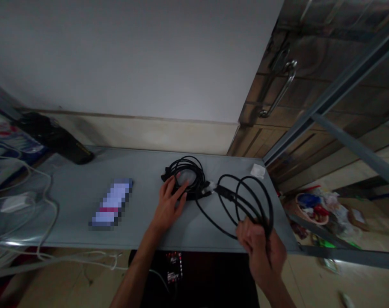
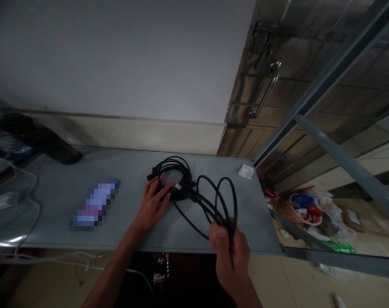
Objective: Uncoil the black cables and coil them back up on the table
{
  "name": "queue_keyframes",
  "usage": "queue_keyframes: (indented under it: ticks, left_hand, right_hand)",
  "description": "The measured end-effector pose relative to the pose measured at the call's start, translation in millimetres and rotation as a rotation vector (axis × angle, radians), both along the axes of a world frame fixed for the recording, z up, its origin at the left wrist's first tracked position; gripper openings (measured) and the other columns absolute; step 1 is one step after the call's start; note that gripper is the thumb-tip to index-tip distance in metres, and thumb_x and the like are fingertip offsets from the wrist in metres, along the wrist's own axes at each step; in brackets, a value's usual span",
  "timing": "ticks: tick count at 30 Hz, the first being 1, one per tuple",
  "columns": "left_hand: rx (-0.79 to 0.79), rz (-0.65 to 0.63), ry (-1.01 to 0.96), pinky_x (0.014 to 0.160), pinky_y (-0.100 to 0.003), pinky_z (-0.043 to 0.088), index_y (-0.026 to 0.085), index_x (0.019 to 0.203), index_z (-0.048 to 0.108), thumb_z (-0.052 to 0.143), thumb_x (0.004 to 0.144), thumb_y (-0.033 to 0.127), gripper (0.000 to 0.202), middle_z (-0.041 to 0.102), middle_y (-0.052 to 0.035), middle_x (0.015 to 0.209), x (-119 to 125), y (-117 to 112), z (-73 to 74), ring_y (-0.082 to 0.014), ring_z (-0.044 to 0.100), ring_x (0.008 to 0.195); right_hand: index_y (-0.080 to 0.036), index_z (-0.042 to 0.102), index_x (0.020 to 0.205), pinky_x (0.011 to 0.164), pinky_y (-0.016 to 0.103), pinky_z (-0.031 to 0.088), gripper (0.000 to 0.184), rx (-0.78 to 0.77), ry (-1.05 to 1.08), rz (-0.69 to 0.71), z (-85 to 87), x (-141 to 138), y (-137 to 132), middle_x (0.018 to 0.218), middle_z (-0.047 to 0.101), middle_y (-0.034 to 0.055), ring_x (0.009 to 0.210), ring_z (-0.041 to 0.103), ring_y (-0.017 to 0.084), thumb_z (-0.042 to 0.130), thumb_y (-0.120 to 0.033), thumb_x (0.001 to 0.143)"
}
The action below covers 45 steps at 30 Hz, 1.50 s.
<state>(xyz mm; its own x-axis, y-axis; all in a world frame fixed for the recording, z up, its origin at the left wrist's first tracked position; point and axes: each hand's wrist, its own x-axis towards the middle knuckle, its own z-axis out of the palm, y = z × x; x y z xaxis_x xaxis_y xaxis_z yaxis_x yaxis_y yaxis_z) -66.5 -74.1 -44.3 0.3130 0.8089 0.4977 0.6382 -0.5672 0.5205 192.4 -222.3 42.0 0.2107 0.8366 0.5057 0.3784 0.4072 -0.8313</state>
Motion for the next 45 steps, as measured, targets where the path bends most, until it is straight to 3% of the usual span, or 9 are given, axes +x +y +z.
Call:
queue_keyframes:
  ticks: [3, 8, 13, 16, 20, 24, 33, 40, 45]
  left_hand:
    - [-0.008, 0.027, 0.014, 0.134, -0.068, 0.037, 0.031, 0.151, 0.071, 0.055, 0.114, 0.036, 0.041, 0.041, -0.0100, 0.180, 1.1, 2.3, -4.9, -0.0374, 0.034, 0.166]
    - [-0.001, 0.117, -0.041, 0.136, -0.067, 0.033, 0.027, 0.139, 0.075, 0.057, 0.113, 0.041, 0.035, 0.043, -0.0133, 0.173, 1.3, 5.2, -6.5, -0.0382, 0.033, 0.166]
    - [0.000, 0.164, -0.104, 0.135, -0.068, 0.034, 0.024, 0.162, 0.051, 0.058, 0.113, 0.040, 0.052, 0.038, -0.0200, 0.174, 1.4, 8.6, -9.4, -0.0385, 0.035, 0.165]
    - [-0.007, 0.184, -0.169, 0.135, -0.066, 0.036, 0.021, 0.171, 0.034, 0.054, 0.114, 0.036, 0.063, 0.041, -0.0228, 0.171, -1.5, 12.0, -15.9, -0.0365, 0.040, 0.163]
    - [-0.070, 0.217, -0.259, 0.135, -0.062, 0.038, 0.021, 0.174, 0.029, 0.047, 0.115, 0.035, 0.063, 0.042, -0.0219, 0.171, -7.1, 15.1, -23.5, -0.0338, 0.042, 0.163]
    - [-0.131, 0.244, -0.300, 0.134, -0.061, 0.040, 0.023, 0.172, 0.035, 0.045, 0.117, 0.042, 0.060, 0.042, -0.0206, 0.172, -8.5, 15.1, -23.9, -0.0333, 0.041, 0.163]
    - [-0.127, 0.289, -0.230, 0.135, -0.062, 0.036, 0.016, 0.171, 0.034, 0.062, 0.110, 0.054, 0.076, 0.045, -0.0254, 0.170, -5.0, 14.2, -15.2, -0.0373, 0.043, 0.163]
    - [-0.180, 0.103, -0.114, 0.127, -0.061, 0.048, 0.017, 0.167, 0.044, 0.067, 0.106, 0.048, 0.073, 0.060, -0.0221, 0.159, -7.3, 8.6, -12.8, -0.0375, 0.058, 0.149]
    - [-0.162, -0.045, -0.039, 0.124, -0.060, 0.051, 0.019, 0.169, 0.044, 0.060, 0.108, 0.040, 0.066, 0.065, -0.0191, 0.155, -0.3, 0.7, -8.8, -0.0357, 0.060, 0.147]
  right_hand:
    - [-0.027, 0.038, 0.083, 0.048, 0.024, 0.037, 0.038, 0.079, 0.205, -0.060, 10.4, -0.5, 26.5, 0.065, 0.037, -0.0061, 0.050, 0.041, 0.012, 0.043, -0.036, 0.120]
    - [-0.021, 0.064, 0.100, 0.064, 0.029, 0.052, 0.034, 0.082, -0.374, -0.226, -0.8, -4.9, 80.2, 0.077, 0.063, 0.0035, 0.067, 0.064, 0.019, 0.044, -0.041, 0.119]
    - [-0.014, 0.071, 0.122, 0.101, 0.038, 0.056, 0.031, 0.044, -0.913, 0.056, -36.4, -45.1, 148.0, 0.120, 0.073, 0.0155, 0.114, 0.070, 0.026, 0.048, -0.034, 0.120]
    - [-0.017, 0.070, 0.127, 0.104, 0.044, 0.052, 0.026, -0.009, -1.078, 0.227, -61.5, -68.0, 165.2, 0.131, 0.070, 0.0148, 0.118, 0.067, 0.027, 0.051, -0.033, 0.119]
    - [-0.019, 0.066, 0.129, 0.101, 0.048, 0.049, 0.023, -0.060, -1.120, 0.269, -78.1, -77.6, 165.4, 0.128, 0.070, 0.0136, 0.116, 0.065, 0.030, 0.049, -0.032, 0.119]
    - [-0.013, 0.060, 0.139, 0.106, 0.052, 0.047, 0.044, -0.070, -1.085, 0.292, -76.2, -77.6, 167.1, 0.124, 0.073, 0.0153, 0.117, 0.065, 0.032, 0.051, -0.051, 0.118]
    - [-0.014, 0.072, 0.130, 0.108, 0.050, 0.051, 0.060, -0.048, -1.129, 0.396, -84.2, -71.5, 157.8, 0.120, 0.076, 0.0149, 0.116, 0.070, 0.032, 0.059, -0.070, 0.110]
    - [-0.017, 0.076, 0.125, 0.110, 0.047, 0.052, 0.071, 0.044, -1.109, 0.429, -86.1, -39.0, 120.0, 0.112, 0.077, 0.0122, 0.113, 0.071, 0.030, 0.061, -0.082, 0.102]
    - [-0.019, 0.078, 0.114, 0.106, 0.045, 0.053, 0.058, 0.108, -1.081, 0.359, -88.4, -9.2, 97.4, 0.107, 0.075, 0.0099, 0.108, 0.069, 0.027, 0.065, -0.075, 0.104]
